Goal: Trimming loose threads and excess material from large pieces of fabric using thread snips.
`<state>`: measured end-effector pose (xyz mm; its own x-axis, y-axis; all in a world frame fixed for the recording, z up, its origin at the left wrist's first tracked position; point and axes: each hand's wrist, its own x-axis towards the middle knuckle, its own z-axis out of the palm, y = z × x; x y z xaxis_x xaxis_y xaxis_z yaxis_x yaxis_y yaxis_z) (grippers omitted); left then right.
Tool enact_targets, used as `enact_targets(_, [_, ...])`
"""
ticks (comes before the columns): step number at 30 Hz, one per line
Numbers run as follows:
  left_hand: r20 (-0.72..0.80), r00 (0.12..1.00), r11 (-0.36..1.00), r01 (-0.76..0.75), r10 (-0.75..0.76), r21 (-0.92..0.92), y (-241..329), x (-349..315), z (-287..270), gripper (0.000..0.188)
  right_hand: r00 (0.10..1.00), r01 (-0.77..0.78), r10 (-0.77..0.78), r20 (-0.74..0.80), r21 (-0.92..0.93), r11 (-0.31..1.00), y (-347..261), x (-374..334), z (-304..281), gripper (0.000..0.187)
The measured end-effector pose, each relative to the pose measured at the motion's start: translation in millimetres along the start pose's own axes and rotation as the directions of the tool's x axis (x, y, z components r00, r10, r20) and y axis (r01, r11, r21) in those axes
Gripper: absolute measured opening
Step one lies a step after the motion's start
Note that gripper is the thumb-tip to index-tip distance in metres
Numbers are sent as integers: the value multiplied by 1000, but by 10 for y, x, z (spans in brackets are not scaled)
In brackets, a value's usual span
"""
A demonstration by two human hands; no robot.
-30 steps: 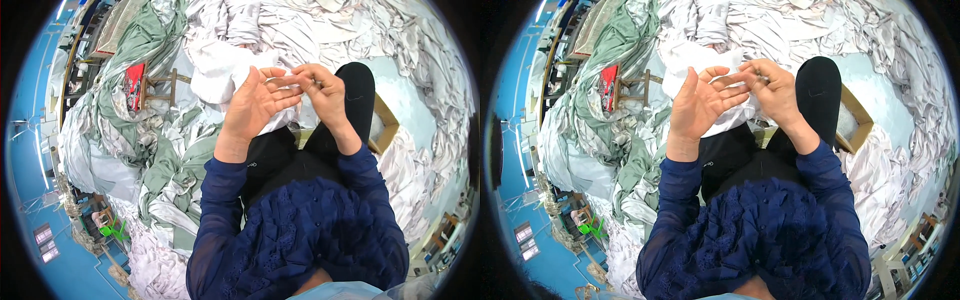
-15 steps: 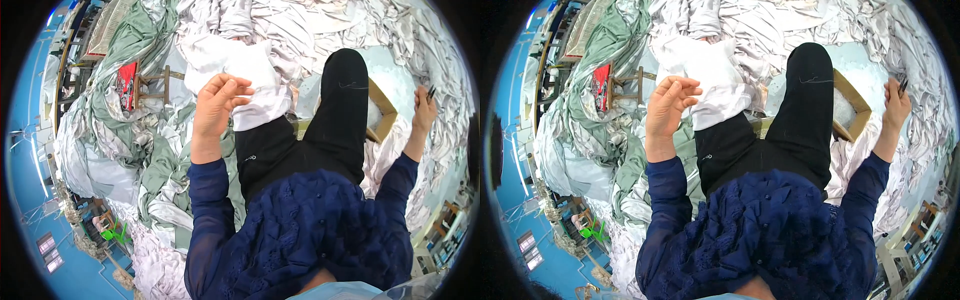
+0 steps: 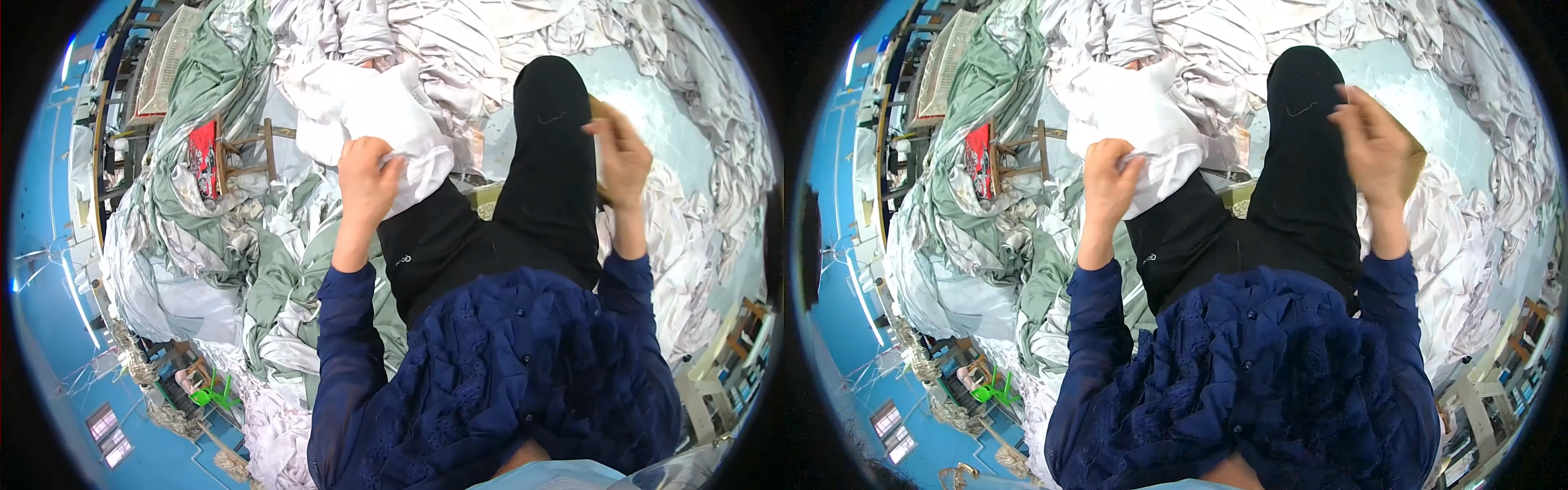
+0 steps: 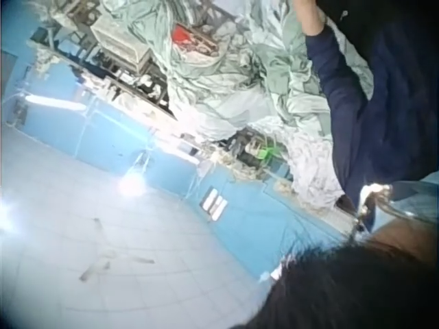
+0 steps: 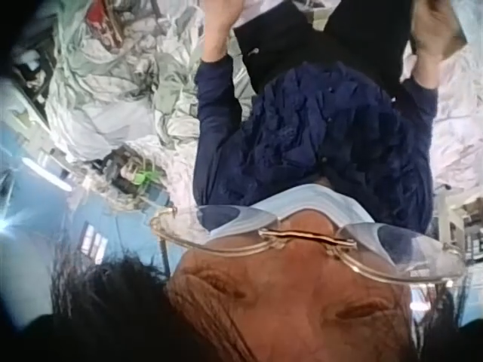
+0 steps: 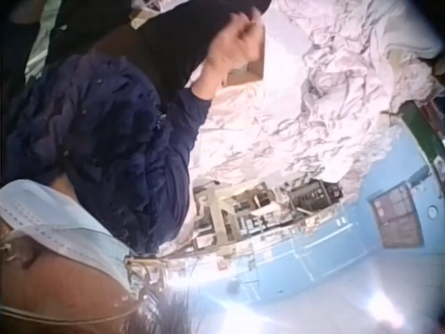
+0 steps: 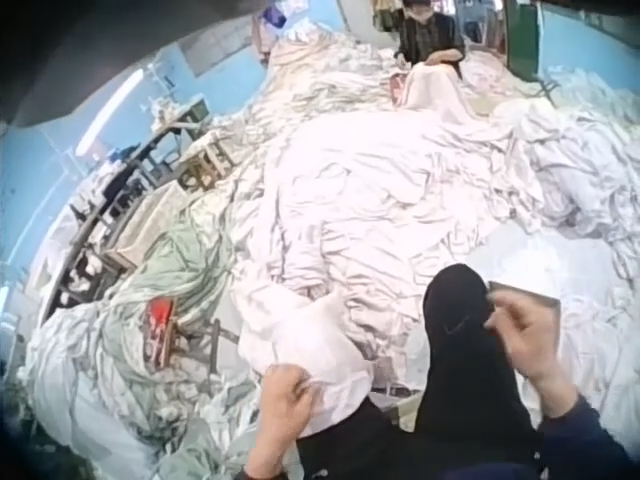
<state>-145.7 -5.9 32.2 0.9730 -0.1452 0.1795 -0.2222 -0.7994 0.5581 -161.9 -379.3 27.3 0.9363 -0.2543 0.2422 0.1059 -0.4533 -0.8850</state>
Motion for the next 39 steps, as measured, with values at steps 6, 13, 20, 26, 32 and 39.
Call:
enact_targets(6, [163, 957, 537, 270, -239, -799, -363, -232, -448, 3, 880, -234, 101, 464, 238, 943, -88, -6, 1105, 25])
enact_targets(13, [-75, 937, 640, 173, -341, -749, -477, -469, -1008, 6, 659, -594, 243, 712, 294, 749, 280, -106, 1854, 28])
enact_targets(20, [-75, 895, 675, 274, -439, -685, -784, -728, -1099, 4, 626, -696, 340, 701, 307, 649, 401, -289, 1986, 31])
enact_targets(26, [-88, 888, 670, 273, -452, -690, -817, -770, -1183, 5, 523, -811, 402, 751, 295, 505, 302, -98, 1870, 26])
enact_targets(32, [-48, 886, 701, 330, -461, -632, -733, -745, -1154, 5, 934, -232, 54, 352, 484, 844, 31, 652, 1873, 15])
enact_targets(39, [-40, 884, 869, 447, -465, -212, -1030, -555, -495, 9, 951, 178, -200, 236, 110, 978, 158, 1124, 2311, 21])
